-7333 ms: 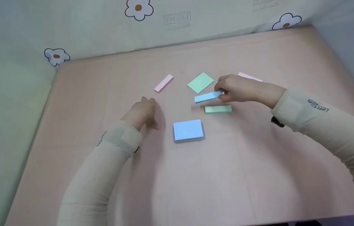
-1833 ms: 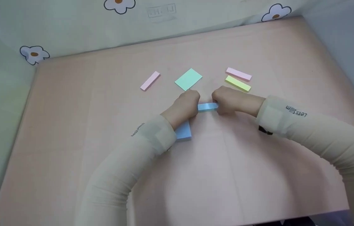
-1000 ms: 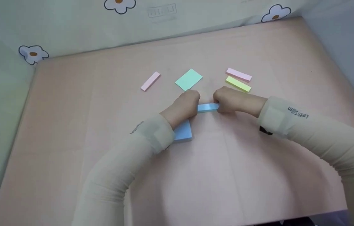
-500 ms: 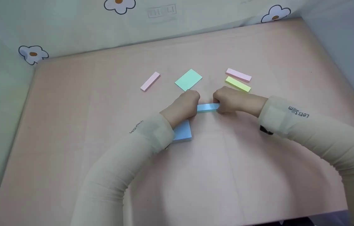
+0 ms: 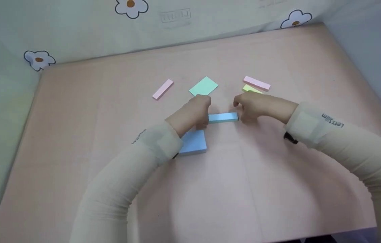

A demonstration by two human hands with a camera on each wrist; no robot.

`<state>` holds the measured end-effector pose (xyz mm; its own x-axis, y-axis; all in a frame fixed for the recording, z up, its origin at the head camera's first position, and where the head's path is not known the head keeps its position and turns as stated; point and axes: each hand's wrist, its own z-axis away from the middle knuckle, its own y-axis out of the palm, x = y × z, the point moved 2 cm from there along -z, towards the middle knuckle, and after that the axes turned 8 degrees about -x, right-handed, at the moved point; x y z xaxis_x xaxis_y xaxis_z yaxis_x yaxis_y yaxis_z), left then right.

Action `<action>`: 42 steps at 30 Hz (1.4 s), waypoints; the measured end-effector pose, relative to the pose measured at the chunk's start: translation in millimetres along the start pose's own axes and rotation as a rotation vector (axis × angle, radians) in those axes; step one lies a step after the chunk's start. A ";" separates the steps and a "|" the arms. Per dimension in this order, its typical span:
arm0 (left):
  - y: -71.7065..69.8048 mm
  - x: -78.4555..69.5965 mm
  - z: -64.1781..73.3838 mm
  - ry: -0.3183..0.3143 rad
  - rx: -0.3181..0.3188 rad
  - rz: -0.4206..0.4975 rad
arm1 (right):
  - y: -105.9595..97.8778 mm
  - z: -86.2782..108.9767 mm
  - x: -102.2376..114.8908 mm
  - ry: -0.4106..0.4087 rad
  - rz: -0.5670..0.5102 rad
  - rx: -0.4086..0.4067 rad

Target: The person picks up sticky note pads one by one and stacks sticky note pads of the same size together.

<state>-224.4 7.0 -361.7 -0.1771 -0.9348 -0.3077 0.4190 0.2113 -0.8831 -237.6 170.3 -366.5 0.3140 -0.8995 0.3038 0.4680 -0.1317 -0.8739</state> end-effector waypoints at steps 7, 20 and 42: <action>-28.9 47.9 11.2 -0.109 -0.088 0.128 | -38.5 10.5 -48.7 0.057 0.013 -0.153; -16.0 120.2 33.0 -0.169 -0.137 0.187 | -31.9 2.7 -102.5 0.110 -0.105 -0.231; -20.5 120.4 35.5 -0.169 -0.120 0.160 | -26.7 -28.9 -93.5 0.116 0.006 -0.153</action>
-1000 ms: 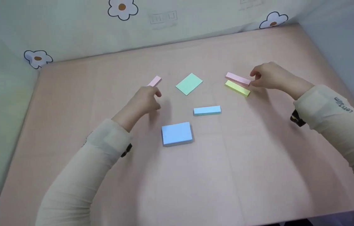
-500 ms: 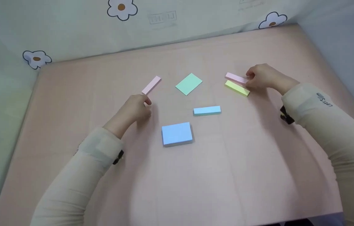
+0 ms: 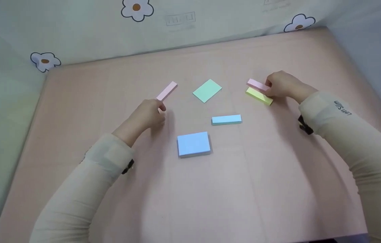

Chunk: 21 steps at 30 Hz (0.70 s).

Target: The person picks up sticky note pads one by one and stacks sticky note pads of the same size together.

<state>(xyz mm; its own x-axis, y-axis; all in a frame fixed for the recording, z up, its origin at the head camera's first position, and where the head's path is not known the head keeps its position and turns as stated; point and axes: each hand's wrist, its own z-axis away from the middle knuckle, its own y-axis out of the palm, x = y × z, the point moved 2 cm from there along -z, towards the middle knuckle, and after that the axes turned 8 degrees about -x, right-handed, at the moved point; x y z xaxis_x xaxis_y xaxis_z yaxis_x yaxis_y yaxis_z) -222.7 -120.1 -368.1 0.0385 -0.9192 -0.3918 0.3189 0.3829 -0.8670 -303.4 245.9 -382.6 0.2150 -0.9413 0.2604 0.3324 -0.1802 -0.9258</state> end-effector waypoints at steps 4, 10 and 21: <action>-0.4 0.4 1.4 0.037 -0.004 -0.016 | -2.1 2.2 -1.0 -0.036 0.020 -0.018; 0.6 3.8 3.7 0.030 0.002 -0.022 | -4.7 6.2 -4.5 -0.008 0.001 -0.010; 4.3 6.4 2.3 -0.038 0.041 -0.015 | -9.0 24.1 -12.6 0.187 -0.059 0.039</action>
<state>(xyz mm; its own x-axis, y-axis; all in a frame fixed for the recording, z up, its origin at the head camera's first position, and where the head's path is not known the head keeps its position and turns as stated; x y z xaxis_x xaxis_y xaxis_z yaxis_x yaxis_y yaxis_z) -218.9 -124.5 -373.6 0.0692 -0.9281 -0.3658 0.3579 0.3654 -0.8593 -287.0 266.3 -370.9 0.0209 -0.9668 0.2548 0.3755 -0.2286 -0.8982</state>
